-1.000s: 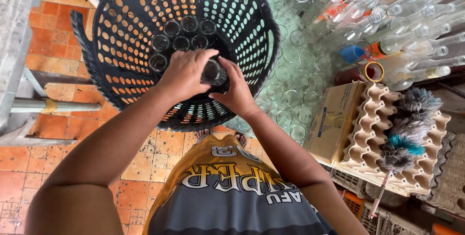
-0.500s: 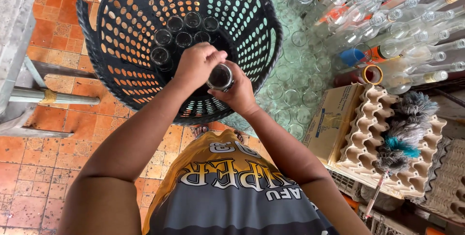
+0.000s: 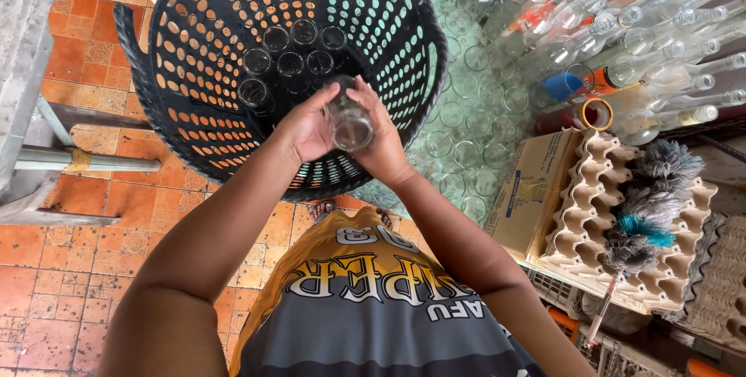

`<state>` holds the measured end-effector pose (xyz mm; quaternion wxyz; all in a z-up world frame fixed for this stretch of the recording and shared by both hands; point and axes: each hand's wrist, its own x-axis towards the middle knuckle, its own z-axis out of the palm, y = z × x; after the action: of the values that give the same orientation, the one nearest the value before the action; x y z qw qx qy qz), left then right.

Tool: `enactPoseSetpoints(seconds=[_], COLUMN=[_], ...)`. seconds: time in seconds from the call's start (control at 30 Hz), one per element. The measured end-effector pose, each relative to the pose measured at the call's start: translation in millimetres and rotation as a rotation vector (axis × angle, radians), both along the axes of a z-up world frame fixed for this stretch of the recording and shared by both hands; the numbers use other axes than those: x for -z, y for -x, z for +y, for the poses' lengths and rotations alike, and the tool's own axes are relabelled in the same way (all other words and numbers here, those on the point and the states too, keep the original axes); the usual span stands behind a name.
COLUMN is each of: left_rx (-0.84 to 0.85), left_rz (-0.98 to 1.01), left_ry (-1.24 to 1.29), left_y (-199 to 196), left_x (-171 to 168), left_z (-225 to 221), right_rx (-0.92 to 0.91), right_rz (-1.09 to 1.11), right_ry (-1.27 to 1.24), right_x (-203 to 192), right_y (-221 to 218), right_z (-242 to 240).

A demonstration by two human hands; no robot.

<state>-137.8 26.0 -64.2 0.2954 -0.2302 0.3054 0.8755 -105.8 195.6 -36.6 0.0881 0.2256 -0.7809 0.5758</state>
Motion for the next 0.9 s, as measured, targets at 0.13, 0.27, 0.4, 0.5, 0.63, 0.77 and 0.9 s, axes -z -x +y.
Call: enactPoseSetpoints(seconds=[0.13,0.27,0.4,0.5,0.63,0.77,0.9], left_rx=[-0.098,0.101,0.199,0.029,-0.043,0.053,0.394], left_rz=[0.297,0.746,0.852,0.880,0.366,0.275,0.395], left_ry=[0.292,0.471,0.422,0.613,0.416,0.493,0.779], left_y=[5,-5,-15,-14,-14,-20,-19], left_x=[-50,-64,-66,-57,-19,-3,20], left_z=[-15,-10,5,4,6,3,-10], right_rx=[-0.222,-0.312,-0.296,-0.012,0.133,0.159,0.185], right_rz=[-0.019,-0.294,-0.361,-0.228,-0.017,-0.077,-0.024], right_ry=[0.032,0.395,0.562,0.459,0.327,0.230,0.263], right_x=[-7,-4,8,9,5,-8,-4], right_y=[-1,3,7,1,-2,-18,-11], right_z=[8,6,10,7,1,3,4])
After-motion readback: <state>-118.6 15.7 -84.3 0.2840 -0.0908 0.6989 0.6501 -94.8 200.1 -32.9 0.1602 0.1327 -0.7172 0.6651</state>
